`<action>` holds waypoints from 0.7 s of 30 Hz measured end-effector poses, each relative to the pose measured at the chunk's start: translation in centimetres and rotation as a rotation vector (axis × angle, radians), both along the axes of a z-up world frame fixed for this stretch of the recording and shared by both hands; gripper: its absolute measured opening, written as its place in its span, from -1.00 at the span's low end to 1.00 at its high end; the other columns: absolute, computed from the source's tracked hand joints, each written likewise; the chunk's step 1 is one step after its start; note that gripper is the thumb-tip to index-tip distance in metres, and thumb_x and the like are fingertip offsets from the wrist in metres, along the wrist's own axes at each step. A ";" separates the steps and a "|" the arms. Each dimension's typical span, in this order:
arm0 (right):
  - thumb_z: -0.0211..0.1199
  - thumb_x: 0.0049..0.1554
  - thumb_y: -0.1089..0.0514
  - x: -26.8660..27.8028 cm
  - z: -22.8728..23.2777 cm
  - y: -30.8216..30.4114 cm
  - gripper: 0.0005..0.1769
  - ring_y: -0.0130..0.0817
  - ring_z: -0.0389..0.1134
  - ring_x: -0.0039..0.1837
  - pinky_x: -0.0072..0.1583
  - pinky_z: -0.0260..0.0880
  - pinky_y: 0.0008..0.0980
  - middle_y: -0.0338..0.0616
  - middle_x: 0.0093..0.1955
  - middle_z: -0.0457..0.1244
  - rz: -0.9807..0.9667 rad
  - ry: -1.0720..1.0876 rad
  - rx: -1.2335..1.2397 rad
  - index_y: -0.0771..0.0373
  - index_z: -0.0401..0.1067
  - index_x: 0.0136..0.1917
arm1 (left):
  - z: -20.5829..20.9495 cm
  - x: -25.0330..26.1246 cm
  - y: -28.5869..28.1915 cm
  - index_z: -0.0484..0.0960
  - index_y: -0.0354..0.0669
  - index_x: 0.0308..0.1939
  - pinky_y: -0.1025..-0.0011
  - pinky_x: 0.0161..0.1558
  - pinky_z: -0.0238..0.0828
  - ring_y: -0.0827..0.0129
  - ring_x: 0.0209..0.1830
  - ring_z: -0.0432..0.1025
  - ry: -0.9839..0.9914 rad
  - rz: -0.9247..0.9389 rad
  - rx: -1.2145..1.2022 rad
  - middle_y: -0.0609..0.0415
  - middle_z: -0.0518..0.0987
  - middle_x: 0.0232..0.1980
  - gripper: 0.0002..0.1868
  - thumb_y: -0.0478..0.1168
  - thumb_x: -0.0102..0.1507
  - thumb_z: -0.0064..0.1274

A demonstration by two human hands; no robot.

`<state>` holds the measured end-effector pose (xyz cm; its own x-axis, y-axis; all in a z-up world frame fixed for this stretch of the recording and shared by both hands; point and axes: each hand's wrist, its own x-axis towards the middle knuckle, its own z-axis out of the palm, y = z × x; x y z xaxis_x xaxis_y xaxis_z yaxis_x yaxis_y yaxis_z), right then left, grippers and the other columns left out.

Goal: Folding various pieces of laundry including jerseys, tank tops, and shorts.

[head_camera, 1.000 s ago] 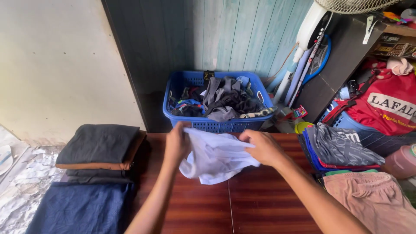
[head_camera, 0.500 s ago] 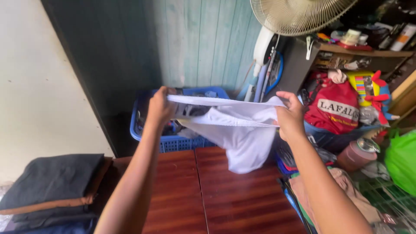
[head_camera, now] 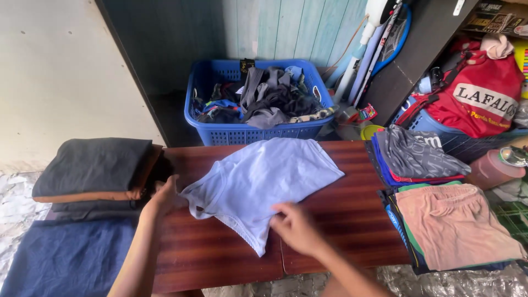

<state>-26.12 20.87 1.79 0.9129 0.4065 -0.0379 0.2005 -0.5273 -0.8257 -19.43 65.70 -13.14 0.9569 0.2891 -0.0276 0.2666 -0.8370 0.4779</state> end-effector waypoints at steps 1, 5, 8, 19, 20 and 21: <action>0.34 0.14 0.11 2.5 -0.2 -1.3 -0.63 -0.23 0.49 -0.07 -0.01 0.47 -0.32 -0.10 0.01 0.42 0.000 0.002 -0.002 0.19 0.48 0.21 | 4.2 -1.6 -3.5 0.25 -0.03 0.44 0.06 -0.03 0.37 -0.24 0.20 0.29 0.002 0.000 -0.002 -0.42 0.32 0.22 0.23 -0.16 -0.22 0.65; 0.16 0.17 0.23 10.3 -2.1 -5.7 -0.66 -0.05 0.38 0.23 0.22 0.39 -0.16 0.01 0.22 0.36 -0.038 -0.513 -0.082 0.23 0.48 0.21 | 9.5 -8.3 -14.2 0.38 0.12 0.27 -0.08 0.00 0.42 -0.08 0.20 0.30 -0.093 0.204 0.185 -0.18 0.34 0.21 -0.42 -0.10 0.17 0.15; 0.16 0.15 0.19 11.0 -2.4 -7.1 -0.63 0.10 0.28 0.30 0.27 0.32 -0.06 0.06 0.32 0.27 -0.018 -0.592 -0.267 0.23 0.49 0.22 | 8.7 -8.7 -17.6 0.43 0.01 0.21 -0.13 -0.03 0.35 -0.08 0.14 0.32 -0.274 0.180 0.130 -0.19 0.39 0.14 -0.53 -0.03 0.25 0.08; 0.18 0.20 -0.03 6.5 -0.9 -11.1 -0.74 -0.05 0.49 0.10 0.06 0.49 -0.14 -0.10 0.00 0.45 -0.386 -0.321 -0.307 0.11 0.57 0.01 | 12.8 -9.6 -16.8 0.71 0.12 -0.10 -0.02 0.04 0.16 0.18 0.04 0.40 -0.234 -0.108 0.108 0.21 0.58 -0.06 -0.73 0.00 0.15 0.20; 0.24 0.17 -0.07 7.5 0.0 -10.5 -0.71 0.01 0.46 0.07 0.04 0.46 -0.08 -0.05 -0.02 0.44 -0.506 -0.255 -0.360 0.14 0.55 0.03 | 13.1 -9.3 -16.7 0.72 0.08 -0.11 0.00 0.06 0.16 0.20 0.00 0.44 -0.291 -0.126 0.080 0.21 0.61 -0.09 -0.76 -0.04 0.17 0.19; 0.30 0.14 -0.10 8.4 1.0 -9.9 -0.65 0.07 0.44 0.04 0.02 0.43 -0.03 0.01 -0.05 0.42 -0.626 -0.189 -0.412 0.17 0.52 0.04 | 13.5 -9.2 -16.6 0.73 0.05 -0.12 0.03 0.09 0.16 0.21 -0.04 0.48 -0.349 -0.143 0.053 0.20 0.63 -0.11 -0.78 -0.08 0.18 0.18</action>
<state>-17.73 11.01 2.81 0.9739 -0.2012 0.1053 -0.1186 -0.8460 -0.5197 -28.58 49.08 0.35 0.9370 0.1442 0.3183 -0.0258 -0.8798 0.4746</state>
